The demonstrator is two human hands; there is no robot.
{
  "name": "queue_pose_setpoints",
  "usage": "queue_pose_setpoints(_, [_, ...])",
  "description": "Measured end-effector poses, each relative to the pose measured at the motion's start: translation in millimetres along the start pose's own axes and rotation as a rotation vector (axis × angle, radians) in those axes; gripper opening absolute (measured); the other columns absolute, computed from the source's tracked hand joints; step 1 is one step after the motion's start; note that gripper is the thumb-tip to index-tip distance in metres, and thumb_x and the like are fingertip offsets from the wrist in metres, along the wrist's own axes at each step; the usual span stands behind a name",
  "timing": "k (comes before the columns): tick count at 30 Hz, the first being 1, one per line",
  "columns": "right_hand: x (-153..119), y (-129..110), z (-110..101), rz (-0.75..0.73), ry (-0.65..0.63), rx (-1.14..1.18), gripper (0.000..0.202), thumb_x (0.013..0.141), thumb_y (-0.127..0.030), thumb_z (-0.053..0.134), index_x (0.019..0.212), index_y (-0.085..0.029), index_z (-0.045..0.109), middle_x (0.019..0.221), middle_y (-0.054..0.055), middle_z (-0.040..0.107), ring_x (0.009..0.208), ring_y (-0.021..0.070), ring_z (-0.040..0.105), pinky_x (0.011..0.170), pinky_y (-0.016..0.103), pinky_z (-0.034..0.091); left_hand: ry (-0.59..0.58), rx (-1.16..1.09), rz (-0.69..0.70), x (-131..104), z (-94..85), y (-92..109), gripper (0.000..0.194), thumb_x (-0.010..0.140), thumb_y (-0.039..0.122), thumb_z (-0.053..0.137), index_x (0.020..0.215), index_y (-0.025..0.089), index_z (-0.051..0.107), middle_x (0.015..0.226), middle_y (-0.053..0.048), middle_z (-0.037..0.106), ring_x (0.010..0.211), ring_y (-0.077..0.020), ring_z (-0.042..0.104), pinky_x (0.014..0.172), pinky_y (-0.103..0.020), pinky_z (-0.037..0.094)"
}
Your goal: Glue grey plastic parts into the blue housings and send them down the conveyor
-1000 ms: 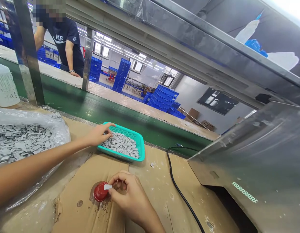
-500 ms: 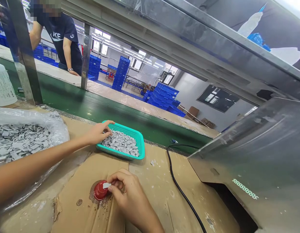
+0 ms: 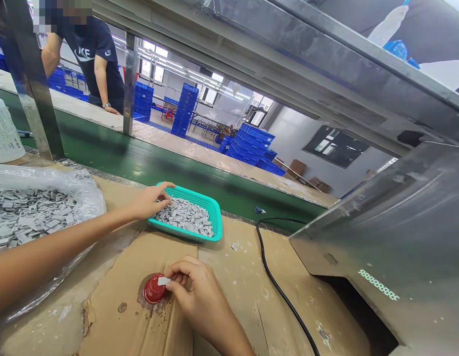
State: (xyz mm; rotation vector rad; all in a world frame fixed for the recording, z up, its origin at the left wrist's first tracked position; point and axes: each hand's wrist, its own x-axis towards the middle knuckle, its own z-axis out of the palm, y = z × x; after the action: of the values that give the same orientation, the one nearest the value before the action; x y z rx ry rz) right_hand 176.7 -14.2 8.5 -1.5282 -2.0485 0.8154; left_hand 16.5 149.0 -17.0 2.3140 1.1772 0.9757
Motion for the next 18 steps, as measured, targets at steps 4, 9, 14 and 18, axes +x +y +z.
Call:
queue_pose_setpoints(4, [-1.4, -1.9, -1.8, -0.007, -0.013, -0.038, 0.011, 0.072, -0.007, 0.055, 0.072, -0.017, 0.061, 0.074, 0.002, 0.058, 0.07, 0.0132, 0.054, 0.065, 0.023, 0.041, -0.003, -0.004, -0.004, 0.2, 0.2, 0.4, 0.044, 0.071, 0.017, 0.041, 0.116, 0.019, 0.039, 0.078, 0.0, 0.066, 0.077, -0.0179, 0.059, 0.065, -0.026, 0.042])
queue_pose_setpoints(9, [-1.7, -3.6, -3.6, -0.007, -0.024, -0.057, 0.011, 0.073, -0.009, 0.053, 0.074, -0.017, 0.061, 0.077, 0.002, 0.059, 0.072, 0.0134, 0.054, 0.065, 0.023, 0.041, -0.01, -0.009, -0.014, -0.4, -0.4, 1.8, 0.044, 0.072, 0.018, 0.039, 0.116, 0.019, 0.04, 0.079, 0.0, 0.066, 0.075, -0.0177, 0.059, 0.063, -0.026, 0.042])
queue_pose_setpoints(14, [-1.1, -5.6, -3.0, 0.007, -0.026, -0.06, 0.013, 0.072, -0.007, 0.053, 0.073, -0.016, 0.062, 0.076, 0.002, 0.059, 0.071, 0.0132, 0.054, 0.065, 0.023, 0.041, -0.014, -0.006, -0.014, 0.5, 0.2, 1.4, 0.041, 0.072, 0.018, 0.039, 0.112, 0.019, 0.043, 0.078, 0.0, 0.066, 0.076, -0.0172, 0.059, 0.065, -0.026, 0.042])
queue_pose_setpoints(18, [-1.3, -6.1, -3.0, 0.003, -0.027, -0.048, 0.013, 0.072, -0.007, 0.053, 0.072, -0.016, 0.062, 0.074, 0.002, 0.059, 0.066, 0.0124, 0.053, 0.061, 0.022, 0.042, -0.02, 0.008, -0.019, 1.4, 0.5, 1.9, 0.038, 0.072, 0.018, 0.04, 0.109, 0.019, 0.046, 0.08, 0.0, 0.067, 0.077, -0.0173, 0.058, 0.067, -0.027, 0.041])
